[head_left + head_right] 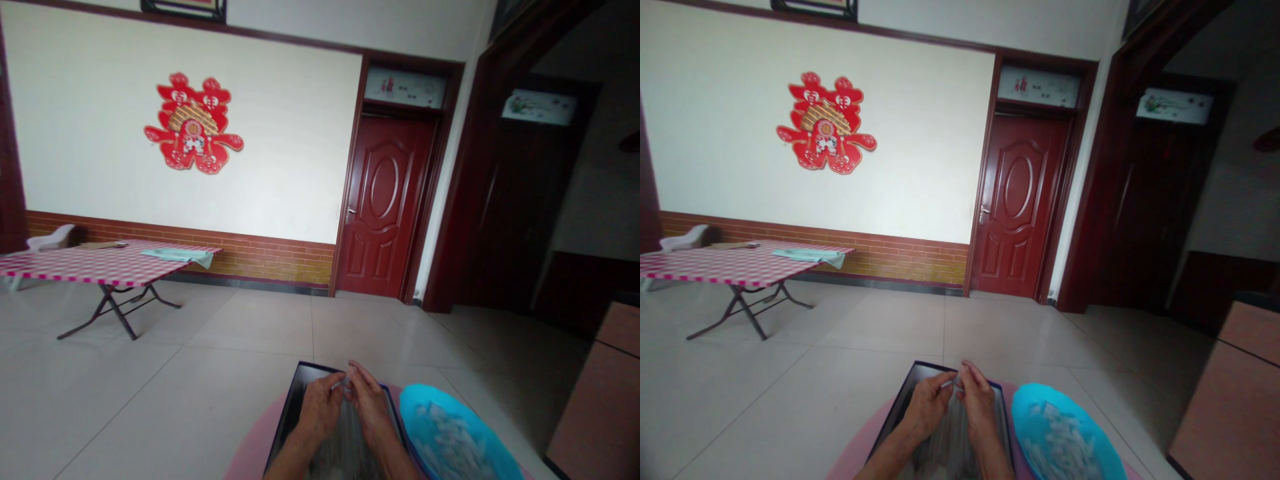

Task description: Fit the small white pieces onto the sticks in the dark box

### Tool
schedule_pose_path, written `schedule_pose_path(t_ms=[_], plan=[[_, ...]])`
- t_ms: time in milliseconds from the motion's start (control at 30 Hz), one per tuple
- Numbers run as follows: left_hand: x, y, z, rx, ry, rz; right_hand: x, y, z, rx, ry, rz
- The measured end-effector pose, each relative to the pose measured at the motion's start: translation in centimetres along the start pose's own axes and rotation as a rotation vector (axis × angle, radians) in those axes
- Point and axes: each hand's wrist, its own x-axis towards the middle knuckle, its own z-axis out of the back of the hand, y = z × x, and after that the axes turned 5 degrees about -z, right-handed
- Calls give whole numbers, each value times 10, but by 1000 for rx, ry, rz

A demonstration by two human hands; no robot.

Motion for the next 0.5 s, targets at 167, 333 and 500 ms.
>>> schedule_pose_path(t_ms=[167, 333, 500], plan=[[1, 1, -1, 66, -20, 99, -2, 0, -2, -4, 17, -21], [3, -2, -1, -52, 21, 173, -2, -1, -4, 77, 71, -51], [3, -9, -3, -421, 72, 399, -7, 2, -10, 160, 159, -100]])
